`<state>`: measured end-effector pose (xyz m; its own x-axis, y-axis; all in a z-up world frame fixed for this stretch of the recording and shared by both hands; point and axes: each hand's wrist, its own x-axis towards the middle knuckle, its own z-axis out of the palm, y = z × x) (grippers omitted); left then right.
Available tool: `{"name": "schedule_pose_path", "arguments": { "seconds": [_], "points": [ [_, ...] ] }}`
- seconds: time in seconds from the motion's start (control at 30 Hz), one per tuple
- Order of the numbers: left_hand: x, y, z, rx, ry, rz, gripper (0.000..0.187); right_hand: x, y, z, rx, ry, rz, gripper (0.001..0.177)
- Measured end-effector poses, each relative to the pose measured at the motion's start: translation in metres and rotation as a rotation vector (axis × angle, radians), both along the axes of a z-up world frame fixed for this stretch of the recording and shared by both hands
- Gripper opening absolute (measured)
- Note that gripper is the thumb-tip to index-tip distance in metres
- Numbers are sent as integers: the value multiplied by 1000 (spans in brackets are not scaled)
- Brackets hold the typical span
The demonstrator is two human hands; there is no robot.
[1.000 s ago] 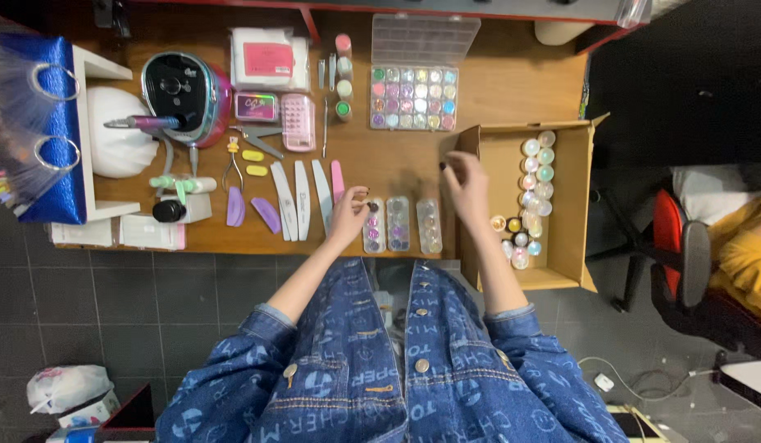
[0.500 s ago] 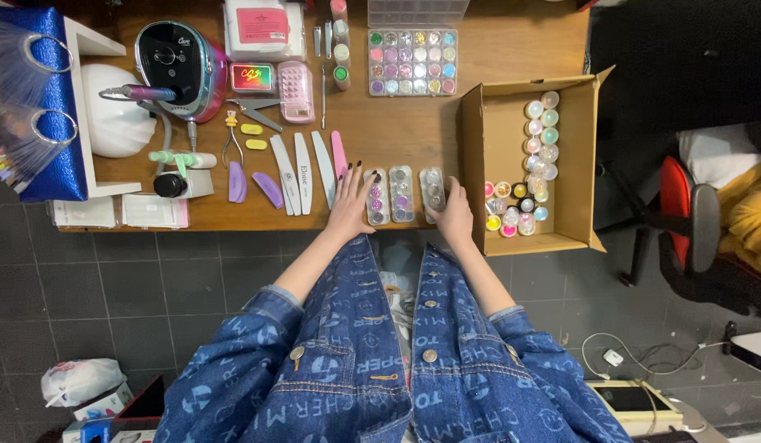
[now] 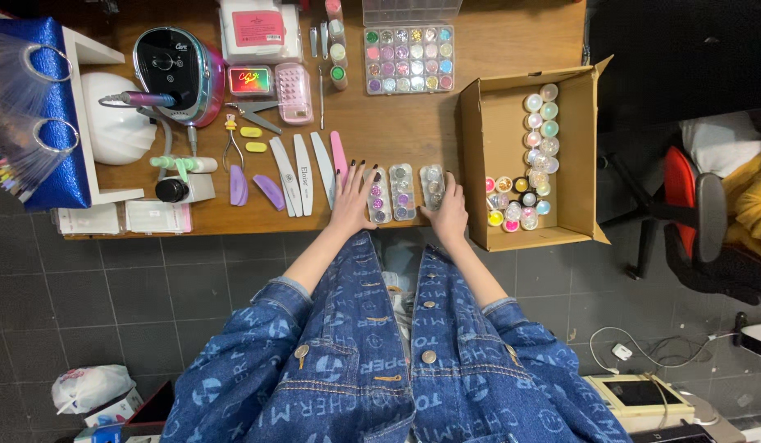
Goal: The person picks up several small containers of nail decorations and places them into clear plastic storage cases, then arranges the storage cases on a desk next to a shelf of nail polish bottles.
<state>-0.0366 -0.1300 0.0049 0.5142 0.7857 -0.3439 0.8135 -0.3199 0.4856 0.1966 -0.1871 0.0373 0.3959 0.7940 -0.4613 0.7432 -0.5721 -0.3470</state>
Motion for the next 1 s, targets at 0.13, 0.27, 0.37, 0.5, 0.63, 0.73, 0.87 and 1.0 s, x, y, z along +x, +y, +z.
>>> {"name": "schedule_pose_path", "arguments": {
  "seconds": [0.13,0.27,0.37,0.5,0.63,0.73,0.87,1.0],
  "points": [
    [2,2,-1,17,-23,-25,144,5,2,-16,5,-50,7,106],
    [3,5,-3,7,-33,-20,144,4,7,-17,41,-96,18,101],
    [4,11,-6,15,-25,-18,145,4,15,-17,51,-92,10,100],
    [8,24,2,-6,0,-20,143,9,27,-24,54,-101,-3,98],
    [6,37,-2,-14,-1,-34,144,9,42,-22,74,-79,-18,96],
    [6,46,-5,-10,11,-42,145,10,54,-22,70,-75,-32,95],
    [6,57,-12,0,33,-36,144,10,64,-21,68,-68,-28,93],
    [6,66,-19,-1,13,-2,145,12,71,-23,68,-78,-25,93]
  ]
}}
